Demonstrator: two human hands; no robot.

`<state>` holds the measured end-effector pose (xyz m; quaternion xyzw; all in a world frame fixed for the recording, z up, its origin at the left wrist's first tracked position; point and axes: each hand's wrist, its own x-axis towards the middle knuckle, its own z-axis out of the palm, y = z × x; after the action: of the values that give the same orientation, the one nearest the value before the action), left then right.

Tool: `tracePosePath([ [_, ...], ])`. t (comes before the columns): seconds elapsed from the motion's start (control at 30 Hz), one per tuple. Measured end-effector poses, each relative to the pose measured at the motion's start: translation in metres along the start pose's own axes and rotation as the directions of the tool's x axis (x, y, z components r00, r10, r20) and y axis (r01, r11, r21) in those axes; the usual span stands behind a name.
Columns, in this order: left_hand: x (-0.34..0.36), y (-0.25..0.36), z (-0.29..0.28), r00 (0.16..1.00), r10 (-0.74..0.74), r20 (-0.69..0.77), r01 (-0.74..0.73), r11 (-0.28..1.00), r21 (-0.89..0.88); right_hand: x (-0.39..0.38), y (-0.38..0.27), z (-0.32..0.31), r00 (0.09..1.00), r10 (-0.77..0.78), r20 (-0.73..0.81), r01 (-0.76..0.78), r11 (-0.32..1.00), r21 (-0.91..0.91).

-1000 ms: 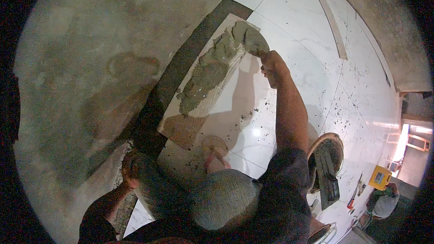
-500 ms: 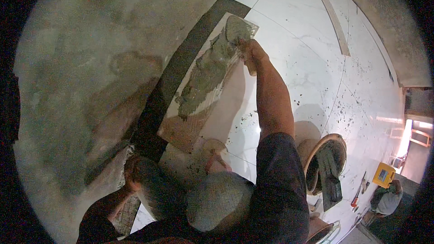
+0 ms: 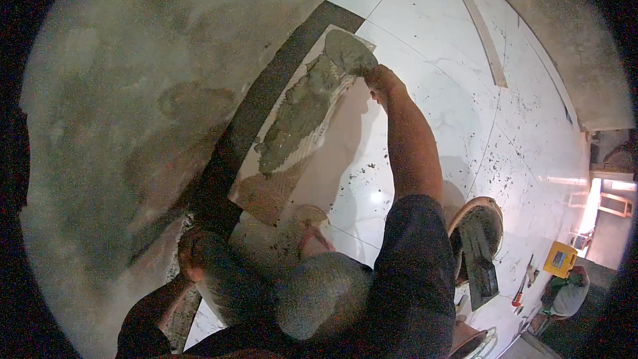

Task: The person installs floor tiles by hammering them into place, applying mortar with a trowel, and wiping the surfaces with a cloth.

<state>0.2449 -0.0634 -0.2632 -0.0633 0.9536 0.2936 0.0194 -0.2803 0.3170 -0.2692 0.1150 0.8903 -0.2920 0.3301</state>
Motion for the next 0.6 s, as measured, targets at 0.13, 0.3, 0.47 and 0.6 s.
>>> tracePosePath([
  [0.13,0.021,0.002,0.007,0.998,0.034,0.057,-0.034,0.999,0.006,0.011,0.031,0.003,0.964,-0.265,0.033,0.251,0.943,0.217],
  [0.3,0.091,0.007,0.027,0.983,0.076,0.17,-0.085,0.995,0.046,0.051,0.041,0.032,0.959,-0.278,-0.056,0.282,0.912,0.298],
  [0.47,0.102,-0.001,0.031,0.969,0.052,0.241,-0.078,0.992,0.102,0.079,0.041,0.047,0.929,-0.358,-0.089,0.368,0.885,0.284],
  [0.6,0.106,-0.004,0.028,0.959,0.045,0.28,-0.082,0.989,0.124,0.081,0.038,0.044,0.987,-0.157,0.023,0.145,0.954,0.263],
])
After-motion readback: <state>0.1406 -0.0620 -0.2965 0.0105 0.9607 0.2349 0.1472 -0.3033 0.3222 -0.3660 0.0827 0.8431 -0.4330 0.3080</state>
